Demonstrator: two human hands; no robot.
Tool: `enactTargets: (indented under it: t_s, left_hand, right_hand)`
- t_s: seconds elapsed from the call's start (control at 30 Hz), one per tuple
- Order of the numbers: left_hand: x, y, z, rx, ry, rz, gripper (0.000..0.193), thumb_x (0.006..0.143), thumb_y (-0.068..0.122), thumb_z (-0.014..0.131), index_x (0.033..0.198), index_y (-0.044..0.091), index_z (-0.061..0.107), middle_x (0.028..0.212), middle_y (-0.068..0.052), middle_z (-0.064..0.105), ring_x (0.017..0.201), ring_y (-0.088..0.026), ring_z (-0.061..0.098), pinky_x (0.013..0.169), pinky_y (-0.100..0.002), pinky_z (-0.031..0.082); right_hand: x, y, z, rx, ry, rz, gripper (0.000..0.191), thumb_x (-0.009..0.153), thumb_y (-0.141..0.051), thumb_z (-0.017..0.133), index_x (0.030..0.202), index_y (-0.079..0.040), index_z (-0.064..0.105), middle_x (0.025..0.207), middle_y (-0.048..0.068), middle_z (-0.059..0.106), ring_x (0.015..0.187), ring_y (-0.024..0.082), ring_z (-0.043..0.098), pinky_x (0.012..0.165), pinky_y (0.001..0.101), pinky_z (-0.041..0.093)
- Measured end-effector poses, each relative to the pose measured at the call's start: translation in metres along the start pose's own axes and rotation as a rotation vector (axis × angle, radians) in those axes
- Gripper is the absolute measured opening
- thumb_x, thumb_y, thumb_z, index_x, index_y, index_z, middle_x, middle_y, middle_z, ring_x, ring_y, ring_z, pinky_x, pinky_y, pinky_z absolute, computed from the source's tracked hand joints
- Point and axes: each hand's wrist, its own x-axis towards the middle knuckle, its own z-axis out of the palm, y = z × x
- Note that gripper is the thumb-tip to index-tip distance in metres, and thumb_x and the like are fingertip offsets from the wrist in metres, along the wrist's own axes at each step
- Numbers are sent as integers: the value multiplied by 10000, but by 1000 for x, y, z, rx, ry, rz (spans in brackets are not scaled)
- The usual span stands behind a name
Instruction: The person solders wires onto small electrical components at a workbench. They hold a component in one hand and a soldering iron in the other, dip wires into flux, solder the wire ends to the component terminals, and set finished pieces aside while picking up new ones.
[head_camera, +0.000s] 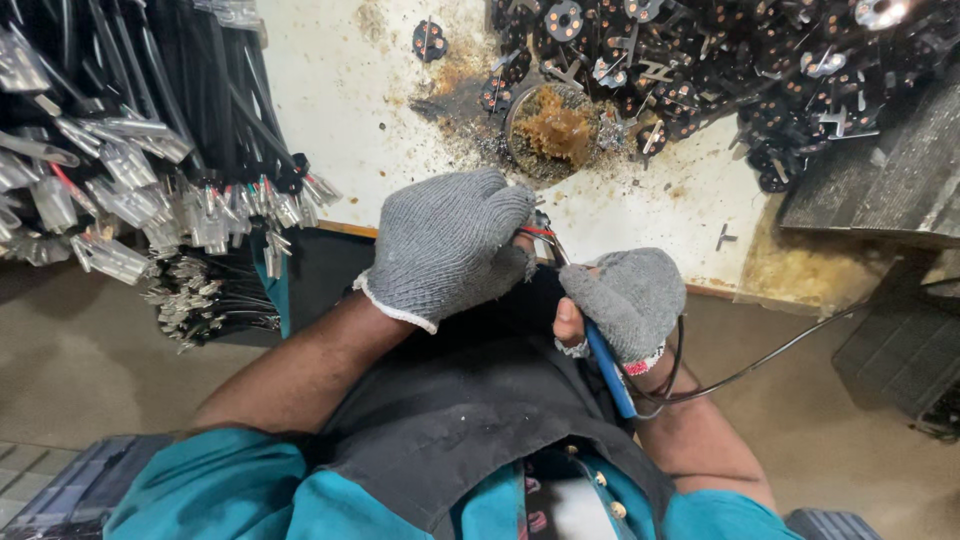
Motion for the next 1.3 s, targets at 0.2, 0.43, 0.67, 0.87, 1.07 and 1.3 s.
enactTargets:
  t_s: [0.2,0.43,0.67,0.87,1.07,1.3]
  left_hand:
    - [2,-2,-1,-6,17,6,177,744,226,762,842,143,640,760,-94,590,692,-330,637,579,-482,475]
    - [5,-9,-5,-8,-21,4,215,739,270,774,863,144,652,761,-99,595,677,-331,637,545,-481,466]
    - [4,-10,-7,-29,-59,-15,212,748,274,778,848,146,641,770,-94,599,696,-334,643,565,-481,474]
    - [4,-8,-9,-8,-37,-10,193,755,252,773,858,151,645,770,-95,597,692,-331,640,568,-479,476]
    - [5,-9,-7,-8,-37,9,207,745,263,775,864,145,652,764,-99,601,681,-336,638,556,-484,472]
    - [3,-9,-7,-3,-44,0,202,758,270,759,888,146,667,773,-99,611,695,-331,650,570,-485,483]
  right_hand:
    - [7,-5,-6,70,170,31,216,884,-228,718,997,-45,700,793,107,664,736,335,646,706,469,496]
    - [14,-8,1,202,-33,485,181,848,-230,724,832,-52,702,679,105,653,640,310,654,616,453,506]
    - [-2,7,6,43,-217,34,204,690,-230,832,847,-165,718,586,-27,648,521,206,628,494,388,436]
    - [-9,8,16,68,-25,-69,215,764,-164,829,945,-138,717,633,-6,631,563,204,625,536,370,460]
    - [-12,10,13,51,-25,-68,170,858,-217,777,972,-111,708,694,25,631,637,233,634,611,373,474]
    - [11,-14,-1,65,87,34,202,967,-278,716,1003,-80,698,764,61,631,723,266,645,698,376,490]
